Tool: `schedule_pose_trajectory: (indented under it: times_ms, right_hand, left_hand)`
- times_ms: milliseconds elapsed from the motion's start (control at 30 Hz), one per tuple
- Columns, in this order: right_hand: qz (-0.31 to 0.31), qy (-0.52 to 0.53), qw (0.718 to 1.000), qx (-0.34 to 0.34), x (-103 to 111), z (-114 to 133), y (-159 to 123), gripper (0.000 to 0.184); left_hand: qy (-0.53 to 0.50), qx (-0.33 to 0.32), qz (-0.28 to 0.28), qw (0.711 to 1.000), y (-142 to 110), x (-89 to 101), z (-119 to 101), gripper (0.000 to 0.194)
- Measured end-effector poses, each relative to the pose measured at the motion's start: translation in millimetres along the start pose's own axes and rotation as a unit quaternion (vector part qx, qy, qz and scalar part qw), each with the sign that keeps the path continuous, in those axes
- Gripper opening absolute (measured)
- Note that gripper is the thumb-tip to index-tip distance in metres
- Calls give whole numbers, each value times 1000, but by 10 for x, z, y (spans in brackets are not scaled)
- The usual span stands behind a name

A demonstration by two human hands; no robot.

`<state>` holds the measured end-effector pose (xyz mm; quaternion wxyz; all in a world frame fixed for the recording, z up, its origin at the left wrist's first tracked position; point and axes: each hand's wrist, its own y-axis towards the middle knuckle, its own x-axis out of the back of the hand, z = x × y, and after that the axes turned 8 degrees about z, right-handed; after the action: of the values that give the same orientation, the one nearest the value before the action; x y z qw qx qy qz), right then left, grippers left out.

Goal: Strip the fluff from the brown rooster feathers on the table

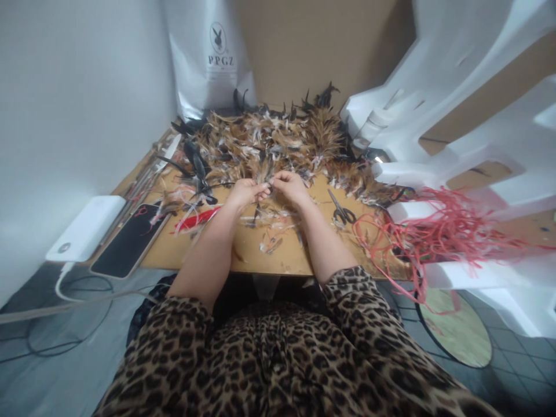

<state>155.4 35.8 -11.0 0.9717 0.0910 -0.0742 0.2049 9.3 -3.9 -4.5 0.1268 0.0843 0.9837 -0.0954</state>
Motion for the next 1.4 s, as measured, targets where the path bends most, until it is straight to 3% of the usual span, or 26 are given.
schedule_pose_trajectory:
  times_ms: [233, 333, 400, 533, 600, 667, 733, 967, 1200, 1400]
  right_hand:
    - [-27, -15, 999, -7, 28, 34, -5, 24]
    - [-26, -104, 994, -3, 94, 37, -16, 21]
    - [6, -183, 983, 2, 119, 33, -33, 18]
    - [79, -380, 922, 9, 79, 38, -82, 14]
    - [86, -462, 883, -3, 40, 52, -101, 14]
    - [84, -500, 862, -5, 17, 68, -106, 16]
    - [85, -487, 869, 3, 23, 80, -95, 16]
    - [74, -268, 960, 27, 121, 111, -66, 16]
    - [99, -230, 968, 5, 120, 173, -102, 16]
    - [63, -152, 986, -10, 141, 113, -68, 21]
  left_hand:
    - [-26, -32, -25, 999, 34, 55, 5, 18]
    - [-67, -63, -53, 994, 62, 104, -6, 16]
    - [-80, -73, -65, 992, 75, 131, -8, 16]
    - [-71, -70, -71, 993, 84, 150, 8, 19]
    - [-62, -68, -71, 993, 80, 145, 15, 21]
    - [-55, -67, -73, 994, 73, 137, 13, 21]
    - [-50, -64, -80, 993, 65, 131, 4, 20]
    - [-28, -83, -73, 993, 68, 137, -2, 20]
    - [59, -93, -57, 992, 77, 110, 12, 20]
    - [90, -71, -51, 992, 78, 85, 6, 14]
